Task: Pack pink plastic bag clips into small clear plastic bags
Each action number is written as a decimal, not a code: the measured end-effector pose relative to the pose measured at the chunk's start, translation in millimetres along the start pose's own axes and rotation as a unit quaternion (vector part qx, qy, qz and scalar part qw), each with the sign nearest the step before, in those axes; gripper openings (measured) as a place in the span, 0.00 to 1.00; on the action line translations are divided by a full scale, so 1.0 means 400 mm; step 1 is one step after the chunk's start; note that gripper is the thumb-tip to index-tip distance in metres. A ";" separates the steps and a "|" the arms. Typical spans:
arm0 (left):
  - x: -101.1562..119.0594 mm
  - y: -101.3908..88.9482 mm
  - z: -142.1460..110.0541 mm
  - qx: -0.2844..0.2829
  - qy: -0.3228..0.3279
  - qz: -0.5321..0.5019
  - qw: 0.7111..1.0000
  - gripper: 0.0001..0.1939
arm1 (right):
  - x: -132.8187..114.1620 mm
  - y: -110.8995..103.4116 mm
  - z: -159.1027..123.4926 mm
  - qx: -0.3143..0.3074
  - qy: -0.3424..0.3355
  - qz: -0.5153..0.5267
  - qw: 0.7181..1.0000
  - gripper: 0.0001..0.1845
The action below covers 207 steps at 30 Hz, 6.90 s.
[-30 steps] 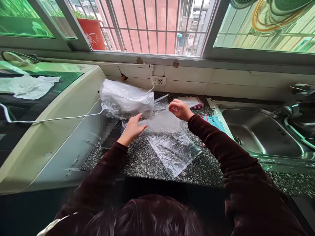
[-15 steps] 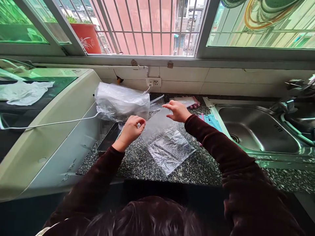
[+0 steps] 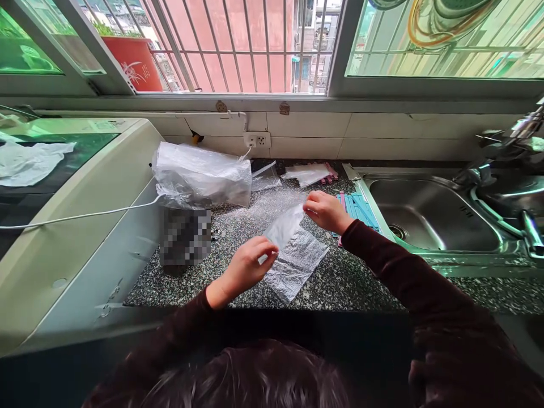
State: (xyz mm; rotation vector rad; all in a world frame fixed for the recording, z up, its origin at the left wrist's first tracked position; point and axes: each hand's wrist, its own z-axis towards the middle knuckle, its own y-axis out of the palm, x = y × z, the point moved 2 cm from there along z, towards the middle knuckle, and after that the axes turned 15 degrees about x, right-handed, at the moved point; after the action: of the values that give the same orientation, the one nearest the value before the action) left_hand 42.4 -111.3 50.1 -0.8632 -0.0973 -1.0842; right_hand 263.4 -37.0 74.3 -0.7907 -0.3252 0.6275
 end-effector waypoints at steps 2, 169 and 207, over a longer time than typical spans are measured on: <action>0.027 0.025 -0.024 -0.022 0.019 -0.005 1.000 0.10 | -0.003 -0.021 -0.038 0.012 0.009 -0.004 1.000 0.15; -0.207 -0.061 -0.083 0.118 0.110 0.147 0.976 0.13 | -0.149 0.075 -0.013 0.025 -0.074 0.065 0.995 0.13; -0.174 -0.062 -0.115 -0.120 0.110 0.031 0.986 0.12 | -0.117 0.042 -0.144 -0.135 0.015 0.147 0.980 0.10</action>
State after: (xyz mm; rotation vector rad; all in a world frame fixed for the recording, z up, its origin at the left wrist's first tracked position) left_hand -27.1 -95.1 0.4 -0.9493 0.2472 -1.1398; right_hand 248.9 -89.9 21.4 -1.1200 -0.2695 0.8588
